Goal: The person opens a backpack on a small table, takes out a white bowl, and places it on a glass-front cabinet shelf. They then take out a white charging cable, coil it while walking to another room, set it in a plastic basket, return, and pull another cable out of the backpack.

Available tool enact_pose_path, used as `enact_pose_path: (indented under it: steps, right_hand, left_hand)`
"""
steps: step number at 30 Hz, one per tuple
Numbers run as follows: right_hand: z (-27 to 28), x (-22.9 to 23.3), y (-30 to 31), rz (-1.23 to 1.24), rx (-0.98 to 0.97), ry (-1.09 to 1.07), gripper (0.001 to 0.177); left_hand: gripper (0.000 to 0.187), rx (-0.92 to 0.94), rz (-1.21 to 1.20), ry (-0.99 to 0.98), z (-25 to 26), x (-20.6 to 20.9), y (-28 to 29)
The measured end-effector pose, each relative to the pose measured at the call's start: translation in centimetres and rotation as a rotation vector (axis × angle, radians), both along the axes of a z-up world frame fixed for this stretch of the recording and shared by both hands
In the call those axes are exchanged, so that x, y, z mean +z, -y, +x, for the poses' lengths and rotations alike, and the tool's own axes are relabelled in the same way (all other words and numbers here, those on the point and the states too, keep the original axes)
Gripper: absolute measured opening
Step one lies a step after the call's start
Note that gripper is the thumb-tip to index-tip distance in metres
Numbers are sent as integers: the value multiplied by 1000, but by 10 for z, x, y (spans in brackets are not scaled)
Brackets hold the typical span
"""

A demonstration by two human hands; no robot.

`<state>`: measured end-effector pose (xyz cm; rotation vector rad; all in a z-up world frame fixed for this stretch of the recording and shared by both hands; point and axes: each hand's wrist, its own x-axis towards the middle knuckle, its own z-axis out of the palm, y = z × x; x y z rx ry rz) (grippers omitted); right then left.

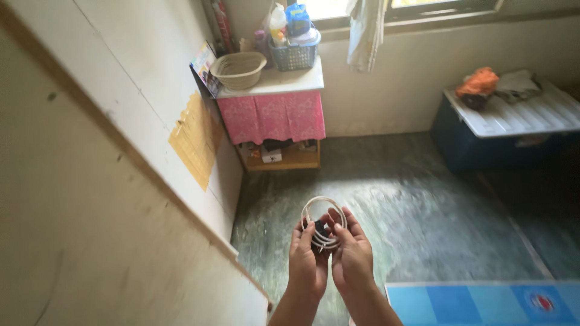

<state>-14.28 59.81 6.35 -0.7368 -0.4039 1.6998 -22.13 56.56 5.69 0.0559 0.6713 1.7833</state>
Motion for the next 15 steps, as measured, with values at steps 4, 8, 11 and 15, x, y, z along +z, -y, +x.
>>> enact_pose_path:
  steps: [4,8,11,15]
  right_hand:
    - [1,2,-66,-15,26,-2,48]
    - [7,10,-133,-9,57,14,45]
    - [11,15,-179,6,79,9,43]
    - [11,16,-223,9,89,3,43]
  left_hand:
    - [33,22,-23,-8,1,2,-63]
    - [33,60,-32,2,8,8,-128]
    - [34,95,-9,14,14,13,-172]
    - [37,131,-39,6,15,14,-212]
